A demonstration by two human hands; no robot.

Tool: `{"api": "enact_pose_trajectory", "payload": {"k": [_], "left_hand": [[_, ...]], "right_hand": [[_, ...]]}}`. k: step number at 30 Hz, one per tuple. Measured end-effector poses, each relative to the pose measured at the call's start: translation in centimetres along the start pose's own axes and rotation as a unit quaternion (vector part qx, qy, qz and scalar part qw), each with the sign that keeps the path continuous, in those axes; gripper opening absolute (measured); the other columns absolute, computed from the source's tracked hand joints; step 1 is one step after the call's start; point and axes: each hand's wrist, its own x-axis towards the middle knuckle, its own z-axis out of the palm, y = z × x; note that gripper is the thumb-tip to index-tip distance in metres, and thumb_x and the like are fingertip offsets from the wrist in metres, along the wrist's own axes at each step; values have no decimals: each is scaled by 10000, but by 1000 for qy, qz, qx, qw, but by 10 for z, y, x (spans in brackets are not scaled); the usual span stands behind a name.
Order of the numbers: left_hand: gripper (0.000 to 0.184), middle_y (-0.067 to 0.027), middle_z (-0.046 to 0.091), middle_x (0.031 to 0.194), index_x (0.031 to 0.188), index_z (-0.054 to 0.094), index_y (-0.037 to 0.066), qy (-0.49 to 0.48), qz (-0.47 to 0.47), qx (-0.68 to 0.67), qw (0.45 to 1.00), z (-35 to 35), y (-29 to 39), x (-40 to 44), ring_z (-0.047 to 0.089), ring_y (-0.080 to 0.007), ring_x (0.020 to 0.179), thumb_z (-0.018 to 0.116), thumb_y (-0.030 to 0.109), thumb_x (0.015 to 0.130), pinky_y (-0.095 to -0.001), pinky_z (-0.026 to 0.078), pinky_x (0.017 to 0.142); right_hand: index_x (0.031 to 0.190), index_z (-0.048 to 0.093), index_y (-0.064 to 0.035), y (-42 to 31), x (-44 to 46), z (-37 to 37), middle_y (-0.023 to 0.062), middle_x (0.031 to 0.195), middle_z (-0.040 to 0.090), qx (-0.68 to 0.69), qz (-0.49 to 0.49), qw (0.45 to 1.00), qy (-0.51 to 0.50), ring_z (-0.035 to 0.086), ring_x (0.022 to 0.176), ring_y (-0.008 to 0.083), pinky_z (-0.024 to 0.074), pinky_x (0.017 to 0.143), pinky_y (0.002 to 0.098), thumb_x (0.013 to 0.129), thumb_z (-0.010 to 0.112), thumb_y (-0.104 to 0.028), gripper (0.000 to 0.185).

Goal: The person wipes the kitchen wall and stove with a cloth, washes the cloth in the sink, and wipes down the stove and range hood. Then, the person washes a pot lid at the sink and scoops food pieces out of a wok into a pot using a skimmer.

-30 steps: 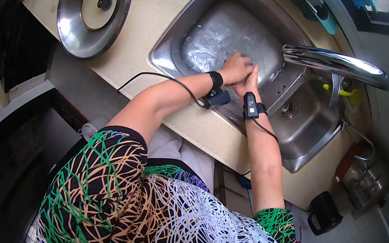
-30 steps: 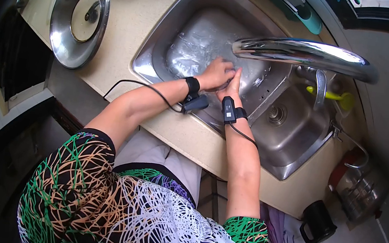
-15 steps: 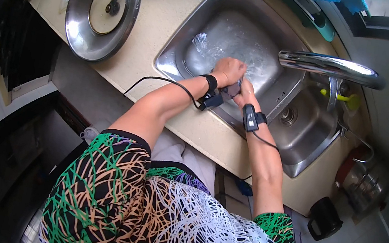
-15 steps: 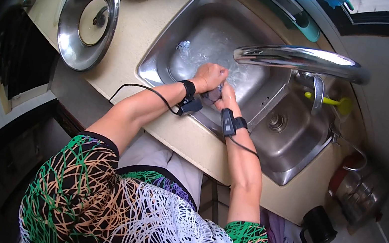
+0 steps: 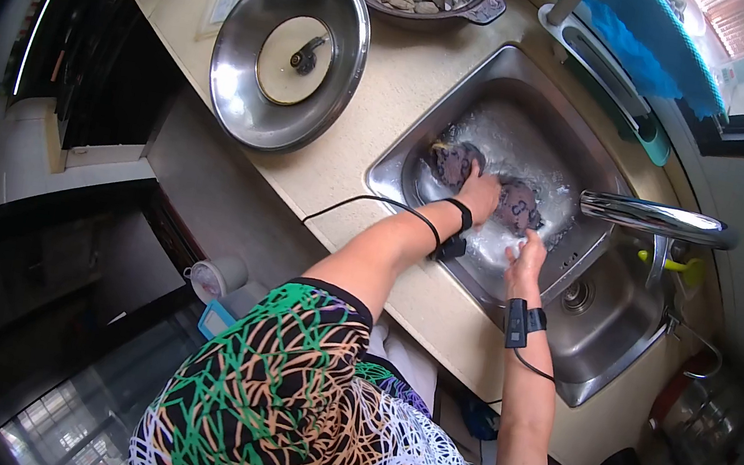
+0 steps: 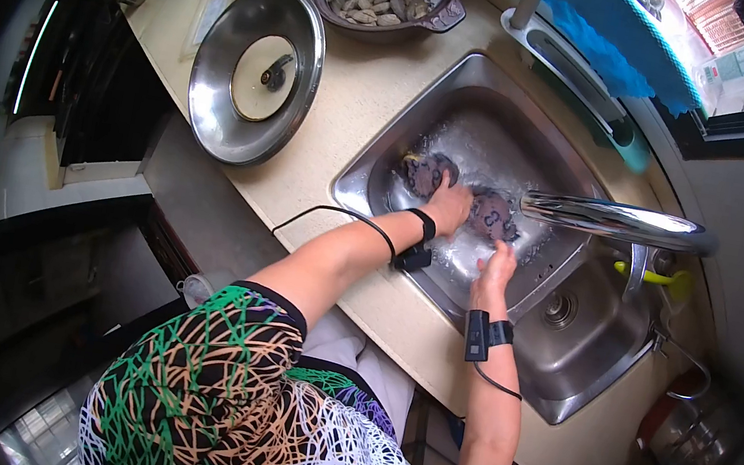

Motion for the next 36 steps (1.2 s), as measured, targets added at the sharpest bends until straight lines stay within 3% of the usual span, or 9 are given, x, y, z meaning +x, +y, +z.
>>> {"api": "enact_pose_trajectory", "payload": {"k": [4, 9, 13, 15, 19, 23, 27, 31, 36], "left_hand": [[372, -146, 540, 1230, 1130, 654, 139, -132, -45, -94, 986, 5, -2, -12, 407, -273, 1244, 622, 250, 777, -543, 275, 1010], [429, -156, 550, 1162, 1108, 649, 72, 57, -53, -45, 996, -26, 11, -64, 480, -360, 1139, 662, 227, 708, -524, 386, 919], [225, -179, 663, 740, 771, 693, 7, 138, 108, -231, 957, -64, 10, -108, 658, -305, 797, 643, 152, 605, -332, 527, 697], [184, -140, 661, 685, 717, 681, 4, 28, 123, -365, 923, -71, 3, -114, 657, -288, 653, 635, 111, 575, -343, 521, 604], [170, -77, 603, 679, 698, 612, -47, -115, 99, -616, 773, -99, -9, -135, 578, -183, 629, 572, 4, 540, -265, 464, 582], [52, -41, 569, 663, 628, 580, 33, -217, 142, -777, 573, -93, -36, -117, 551, -178, 660, 560, 4, 590, -262, 437, 651], [178, -47, 654, 896, 923, 639, 45, -221, 72, -774, 589, -112, -40, -119, 600, -176, 855, 629, 98, 753, -286, 444, 787], [378, -81, 639, 1064, 1088, 592, -10, -254, 147, -763, 576, -102, -27, -108, 586, -191, 1016, 644, 285, 858, -338, 417, 941], [481, -71, 535, 1245, 1286, 436, 221, -203, 221, -868, 396, -94, -13, -139, 523, -259, 1123, 619, 362, 865, -476, 451, 885]], "right_hand": [[1323, 277, -16, 18, -3, 4, 221, 1283, 324, 45, 151, 986, -64, 464, 1064, 403, 478, 815, 544, 871, 528, -302, 591], [1394, -36, 28, -15, -34, 28, 279, 1476, -78, 164, 353, 903, -181, 266, 1226, 602, 358, 918, 680, 920, 450, -453, 833], [1394, 289, -49, -8, -8, 30, 210, 1384, 381, 245, 321, 881, -246, 483, 1159, 426, 360, 938, 647, 923, 384, -539, 687], [1258, 485, -67, -18, -10, 30, 140, 1216, 566, 152, 306, 930, -134, 551, 1100, 312, 386, 950, 575, 906, 418, -560, 610], [1034, 622, -100, -29, -24, 6, 69, 1000, 663, 137, 294, 908, -264, 638, 889, 246, 516, 720, 379, 872, 517, -557, 497], [1126, 591, -133, -36, -39, -12, 73, 985, 657, 84, 165, 877, -444, 629, 829, 236, 511, 684, 418, 745, 504, -713, 699], [1254, 506, -166, -53, -79, -35, 104, 1206, 561, 134, 227, 790, -554, 496, 1104, 356, 390, 845, 603, 544, 630, -712, 904], [1307, 420, -79, -66, -98, -35, 159, 1220, 537, 70, 201, 863, -458, 517, 1090, 388, 393, 893, 609, 688, 785, -236, 736], [1318, 345, 46, -84, -140, -22, 247, 1233, 497, 152, 155, 799, -560, 496, 1150, 438, 514, 859, 478, 700, 686, -189, 744]]}}
